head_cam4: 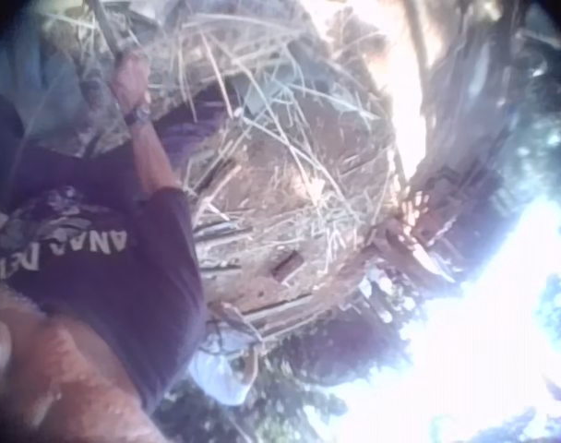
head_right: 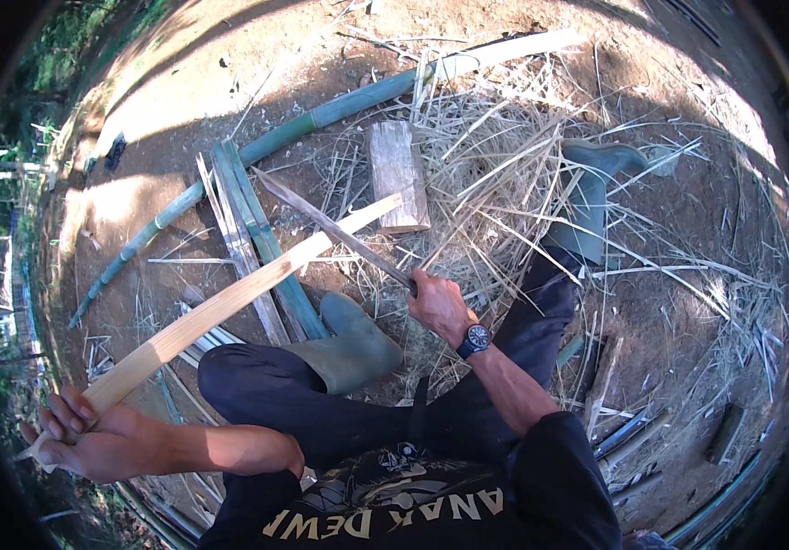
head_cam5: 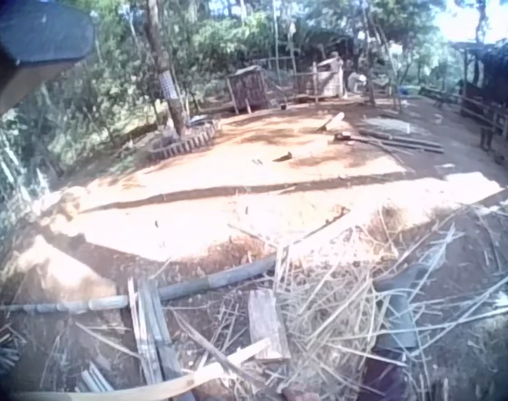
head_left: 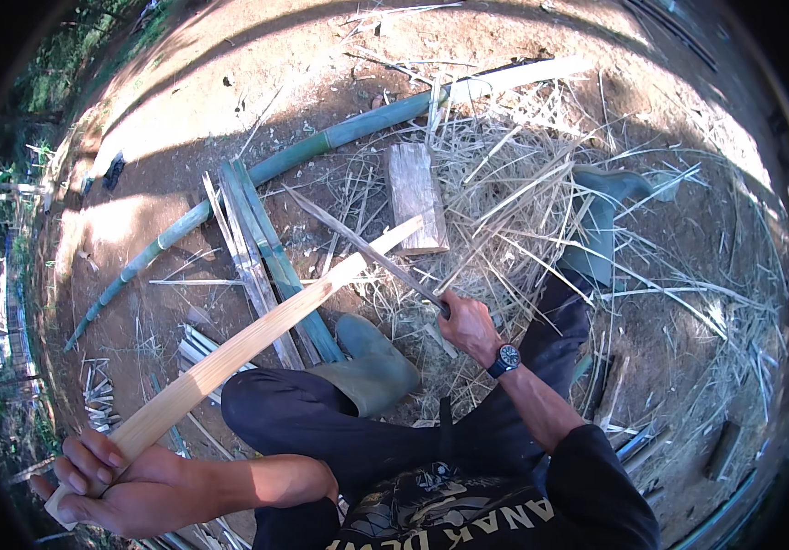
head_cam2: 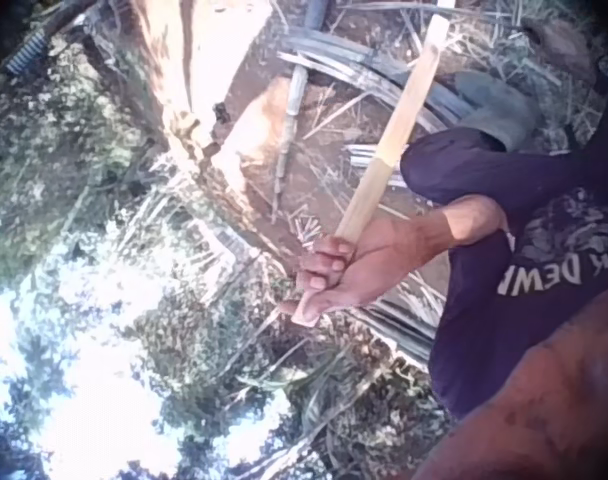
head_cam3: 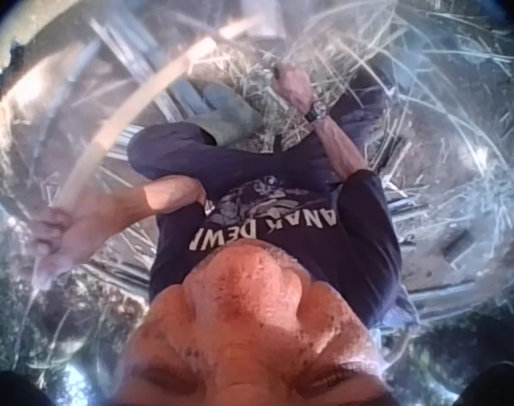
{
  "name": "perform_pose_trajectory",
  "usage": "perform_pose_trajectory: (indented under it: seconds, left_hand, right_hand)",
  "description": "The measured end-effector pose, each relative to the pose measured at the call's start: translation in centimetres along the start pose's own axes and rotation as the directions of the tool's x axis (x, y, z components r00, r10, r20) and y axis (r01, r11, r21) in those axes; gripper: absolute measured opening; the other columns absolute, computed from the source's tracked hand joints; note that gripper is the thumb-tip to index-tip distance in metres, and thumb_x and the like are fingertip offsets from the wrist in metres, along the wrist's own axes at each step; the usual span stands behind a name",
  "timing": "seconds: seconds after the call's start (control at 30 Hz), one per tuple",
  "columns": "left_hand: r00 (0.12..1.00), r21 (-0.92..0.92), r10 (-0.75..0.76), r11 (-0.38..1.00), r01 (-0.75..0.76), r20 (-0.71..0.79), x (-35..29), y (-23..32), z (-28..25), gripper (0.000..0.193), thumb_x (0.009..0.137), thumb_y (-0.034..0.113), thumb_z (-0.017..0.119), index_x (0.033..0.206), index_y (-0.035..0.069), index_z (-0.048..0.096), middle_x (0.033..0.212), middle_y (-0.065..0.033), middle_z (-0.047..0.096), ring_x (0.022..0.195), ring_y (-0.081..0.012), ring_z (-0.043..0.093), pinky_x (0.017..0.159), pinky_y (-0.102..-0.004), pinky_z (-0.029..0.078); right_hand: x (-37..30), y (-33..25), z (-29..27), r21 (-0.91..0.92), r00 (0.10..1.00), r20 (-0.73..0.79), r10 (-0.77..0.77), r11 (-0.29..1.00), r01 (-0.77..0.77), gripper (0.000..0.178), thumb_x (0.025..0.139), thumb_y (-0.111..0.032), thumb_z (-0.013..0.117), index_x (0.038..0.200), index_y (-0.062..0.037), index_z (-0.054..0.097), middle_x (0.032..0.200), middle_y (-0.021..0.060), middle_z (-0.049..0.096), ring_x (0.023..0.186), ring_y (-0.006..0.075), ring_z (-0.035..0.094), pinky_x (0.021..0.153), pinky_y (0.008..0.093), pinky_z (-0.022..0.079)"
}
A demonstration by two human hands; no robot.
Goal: The person sits on the ground and uses a large knife to shave and smooth a long piece of bamboo. They repeatedly scrape the blade along the bamboo surface to remove splinters and create a flat edge, occasionally inspecting the work and adjusting their grip.
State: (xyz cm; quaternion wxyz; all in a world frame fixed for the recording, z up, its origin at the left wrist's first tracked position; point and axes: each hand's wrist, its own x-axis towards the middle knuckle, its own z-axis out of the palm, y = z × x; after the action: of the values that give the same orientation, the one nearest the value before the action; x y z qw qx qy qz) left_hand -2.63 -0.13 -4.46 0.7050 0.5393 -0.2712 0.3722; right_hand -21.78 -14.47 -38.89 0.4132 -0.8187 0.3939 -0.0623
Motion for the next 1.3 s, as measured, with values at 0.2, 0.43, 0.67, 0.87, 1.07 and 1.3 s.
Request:
perform_pose_trajectory:
  seconds: [0.2,0.43,0.67,0.87,1.07,1.3]
  left_hand:
    - [1.000,0.064,0.008,0.998,-0.008,-0.002,0.3,0.8,-0.1,0.034,0.102,0.029,0.033,0.114,-0.002,0.040,0.073,-0.0025,0.031,0.057,-0.0115,0.027,0.051,-0.0242,0.028]
    - [0.981,-0.242,-0.065,0.964,0.110,0.185,1.4,-0.5,-2.5,0.041,0.102,0.036,0.035,0.122,0.000,0.038,0.078,-0.0033,0.034,0.062,-0.0132,0.030,0.059,-0.0272,0.034]
    - [0.970,-0.392,-0.085,0.904,0.171,0.228,2.4,-1.1,-3.8,0.054,0.099,0.044,0.039,0.131,0.001,0.035,0.085,-0.0059,0.041,0.066,-0.0142,0.038,0.063,-0.0305,0.037]
    - [0.975,-0.392,-0.080,0.907,0.157,0.207,2.4,-1.4,-3.8,0.055,0.096,0.044,0.048,0.127,0.001,0.038,0.084,-0.0056,0.041,0.065,-0.0133,0.038,0.059,-0.0287,0.037]
    - [0.969,-0.480,-0.057,0.861,0.170,0.241,2.6,-1.8,-3.9,0.051,0.094,0.041,0.052,0.124,0.000,0.041,0.083,-0.0054,0.040,0.064,-0.0127,0.037,0.059,-0.0285,0.035]
    - [0.960,-0.541,-0.085,0.811,0.222,0.266,2.8,-1.8,-4.0,0.053,0.093,0.038,0.055,0.126,-0.001,0.040,0.083,-0.0063,0.040,0.065,-0.0136,0.037,0.059,-0.0287,0.034]
  right_hand:
    - [2.5,7.1,1.9,-0.121,0.981,-0.024,0.192,0.974,-0.194,0.018,0.076,-0.013,0.054,0.086,0.0019,0.058,0.073,0.0275,0.062,0.071,0.0432,0.063,0.069,0.0499,0.050]
    - [3.3,12.0,1.9,-0.099,0.963,-0.030,0.268,0.958,-0.269,0.024,0.071,-0.013,0.056,0.085,0.0032,0.065,0.079,0.0291,0.062,0.079,0.0428,0.062,0.074,0.0478,0.049]
    - [-1.2,2.2,0.8,0.056,0.990,-0.027,0.139,0.989,-0.137,0.023,0.074,-0.013,0.054,0.088,0.0031,0.064,0.072,0.0266,0.062,0.072,0.0407,0.063,0.070,0.0478,0.050]
    - [-4.9,-5.6,-0.9,0.135,0.995,0.037,-0.094,0.987,0.089,0.018,0.079,-0.013,0.056,0.092,-0.0010,0.057,0.074,0.0233,0.063,0.069,0.0400,0.063,0.067,0.0481,0.049]
    - [-1.9,3.1,1.1,-0.081,0.995,0.008,0.099,0.992,-0.099,0.018,0.078,-0.015,0.055,0.090,-0.0012,0.058,0.072,0.0240,0.063,0.072,0.0406,0.063,0.068,0.0492,0.049]
    - [-3.0,1.5,-0.3,-0.047,0.995,0.063,0.076,0.996,-0.073,0.022,0.078,-0.017,0.054,0.093,-0.0012,0.059,0.074,0.0248,0.063,0.074,0.0413,0.063,0.071,0.0497,0.049]
